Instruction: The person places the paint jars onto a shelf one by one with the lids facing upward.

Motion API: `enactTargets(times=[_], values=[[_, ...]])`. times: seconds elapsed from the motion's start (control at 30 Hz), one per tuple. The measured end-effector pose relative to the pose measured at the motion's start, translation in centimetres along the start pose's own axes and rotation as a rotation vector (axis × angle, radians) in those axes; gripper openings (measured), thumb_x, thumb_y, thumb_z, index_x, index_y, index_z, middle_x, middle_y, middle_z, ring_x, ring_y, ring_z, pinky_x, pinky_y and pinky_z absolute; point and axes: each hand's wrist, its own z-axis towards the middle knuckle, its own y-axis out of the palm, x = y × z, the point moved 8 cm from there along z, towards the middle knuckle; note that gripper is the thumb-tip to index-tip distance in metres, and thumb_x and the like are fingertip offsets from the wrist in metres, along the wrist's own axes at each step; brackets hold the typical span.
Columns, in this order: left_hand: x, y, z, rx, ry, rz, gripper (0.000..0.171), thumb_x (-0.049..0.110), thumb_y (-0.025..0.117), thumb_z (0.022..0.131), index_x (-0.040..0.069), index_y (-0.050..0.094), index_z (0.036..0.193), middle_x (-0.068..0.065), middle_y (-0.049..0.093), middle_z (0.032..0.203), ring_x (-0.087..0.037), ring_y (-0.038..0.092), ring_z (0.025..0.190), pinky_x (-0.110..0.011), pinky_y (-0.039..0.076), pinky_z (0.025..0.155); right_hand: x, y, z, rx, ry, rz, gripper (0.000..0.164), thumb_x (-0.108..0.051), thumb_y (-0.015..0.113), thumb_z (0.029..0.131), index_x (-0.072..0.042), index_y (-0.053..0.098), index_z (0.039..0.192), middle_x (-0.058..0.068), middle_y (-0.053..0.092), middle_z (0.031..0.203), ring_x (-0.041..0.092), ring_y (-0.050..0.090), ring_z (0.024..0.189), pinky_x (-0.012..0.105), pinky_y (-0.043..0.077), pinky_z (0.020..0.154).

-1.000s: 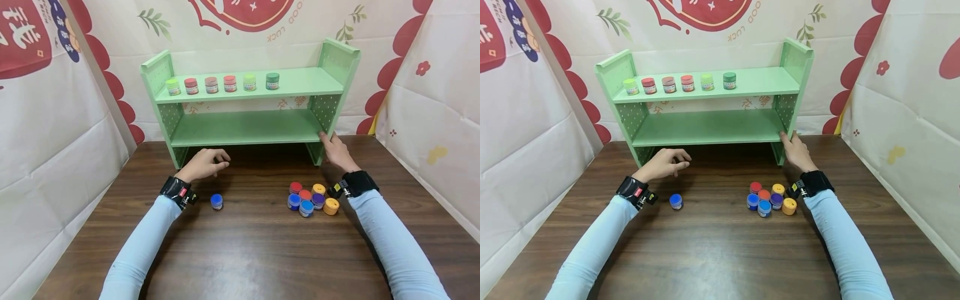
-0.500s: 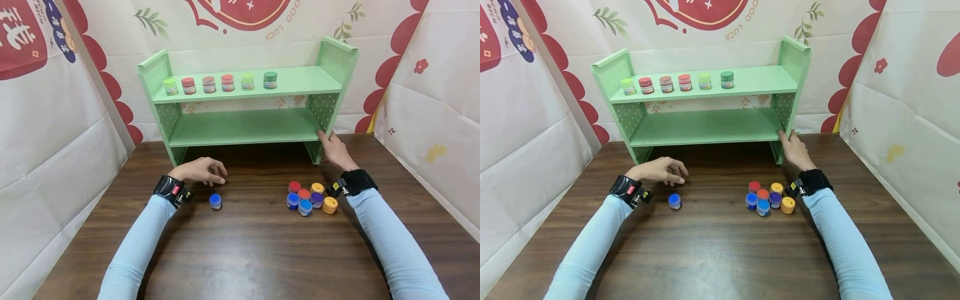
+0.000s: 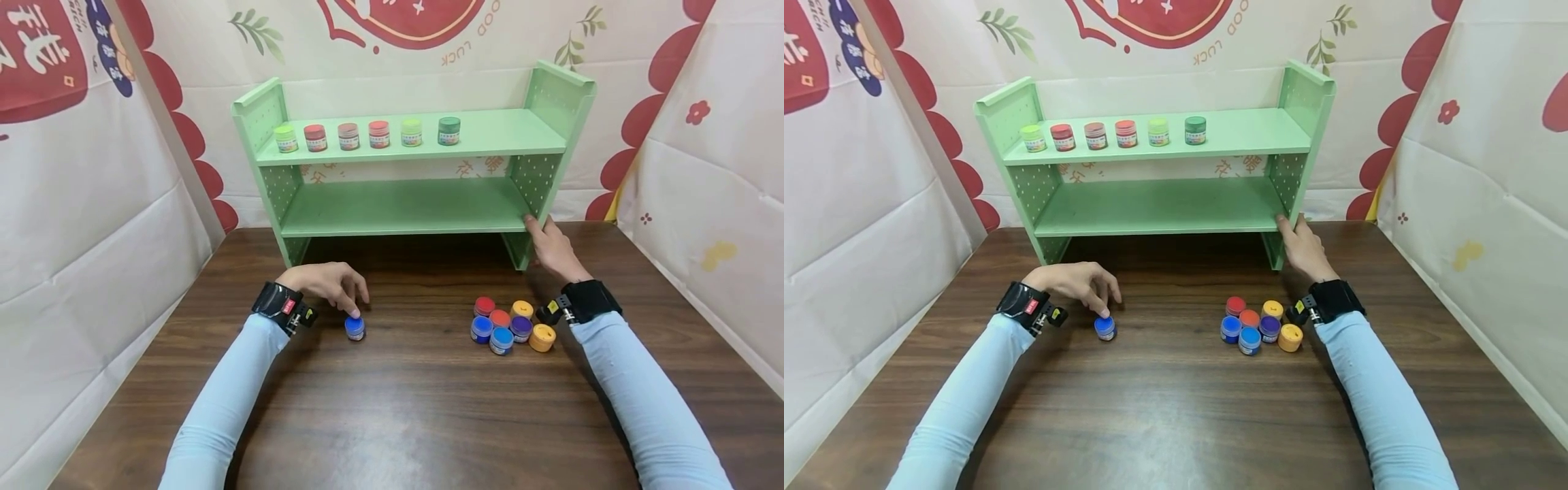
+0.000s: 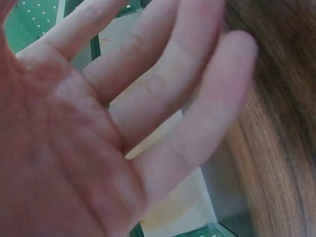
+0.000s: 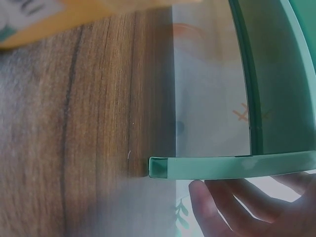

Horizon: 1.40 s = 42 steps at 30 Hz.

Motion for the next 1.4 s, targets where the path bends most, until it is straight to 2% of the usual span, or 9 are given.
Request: enactTargets(times=[0.17, 0.27, 0.53, 0.9, 1.1, 1.2, 1.4], values=[[-0.1, 0.4, 0.2, -0.040, -0.011, -0.022, 0.039, 0.025, 0.085, 0.086, 0.011, 0.074, 0.121, -0.006, 0.076, 0.094, -0.014, 0.066, 0.081, -0.029, 0.054, 0.070, 0.1, 0.0, 0.2, 0.001, -0.007, 0.010, 0.079, -0.061, 0.019, 0.107, -0.011, 0.004, 0.167, 0.039, 0.041, 0.150, 0.042, 0.064, 0.092, 0.038, 0.057, 0.060], [0.0, 0.6, 0.2, -0.048, -0.015, -0.018, 0.038, 0.022, 0.085, 0.085, 0.011, 0.074, 0.120, -0.006, 0.075, 0.093, -0.013, 0.065, 0.081, -0.027, 0.052, 0.069, 0.2, 0.1, 0.2, -0.002, -0.008, 0.013, 0.080, -0.062, 0.018, 0.107, -0.011, 0.005, 0.167, 0.039, 0.041, 0.149, 0.043, 0.064, 0.094, 0.038, 0.057, 0.060], [0.6, 0.8, 0.2, -0.057, 0.003, 0.027, 0.032, 0.021, 0.084, 0.087, 0.013, 0.076, 0.117, -0.002, 0.077, 0.097, -0.011, 0.066, 0.086, -0.027, 0.051, 0.072, 0.2, 0.1, 0.2, 0.008, -0.017, 0.011, 0.081, -0.063, 0.019, 0.107, -0.009, 0.006, 0.166, 0.038, 0.044, 0.146, 0.043, 0.064, 0.093, 0.045, 0.059, 0.062], [0.5, 1.3, 0.2, -0.103, -0.002, -0.040, 0.032, 0.015, 0.085, 0.085, 0.011, 0.077, 0.115, -0.004, 0.076, 0.096, -0.013, 0.066, 0.089, -0.030, 0.054, 0.078, 0.3, 0.0, 0.3, 0.004, -0.022, 0.006, 0.079, -0.061, 0.019, 0.108, -0.011, 0.004, 0.167, 0.038, 0.043, 0.148, 0.031, 0.066, 0.078, 0.043, 0.058, 0.061], [0.6, 1.5, 0.2, -0.122, 0.005, -0.019, 0.030, 0.016, 0.085, 0.085, 0.011, 0.078, 0.113, -0.003, 0.076, 0.099, -0.013, 0.067, 0.093, -0.028, 0.054, 0.078, 0.3, 0.1, 0.4, 0.003, -0.020, 0.010, 0.080, -0.063, 0.019, 0.107, -0.012, 0.003, 0.167, 0.038, 0.042, 0.150, 0.035, 0.066, 0.082, 0.043, 0.058, 0.061], [0.6, 1.6, 0.3, -0.120, 0.009, -0.029, 0.027, 0.015, 0.085, 0.085, 0.011, 0.079, 0.111, -0.003, 0.076, 0.100, -0.014, 0.067, 0.095, -0.028, 0.056, 0.080, 0.2, 0.1, 0.3, 0.005, -0.018, 0.011, 0.081, -0.064, 0.019, 0.106, -0.012, 0.003, 0.167, 0.037, 0.040, 0.151, 0.037, 0.065, 0.087, 0.045, 0.059, 0.062], [1.2, 1.5, 0.6, -0.082, 0.054, -0.047, 0.021, 0.012, 0.083, 0.086, 0.010, 0.080, 0.107, -0.003, 0.078, 0.101, -0.013, 0.069, 0.095, -0.029, 0.057, 0.081, 0.2, 0.1, 0.2, 0.006, -0.019, 0.007, 0.082, -0.064, 0.019, 0.106, -0.012, 0.003, 0.167, 0.037, 0.041, 0.150, 0.034, 0.066, 0.082, 0.045, 0.059, 0.063]])
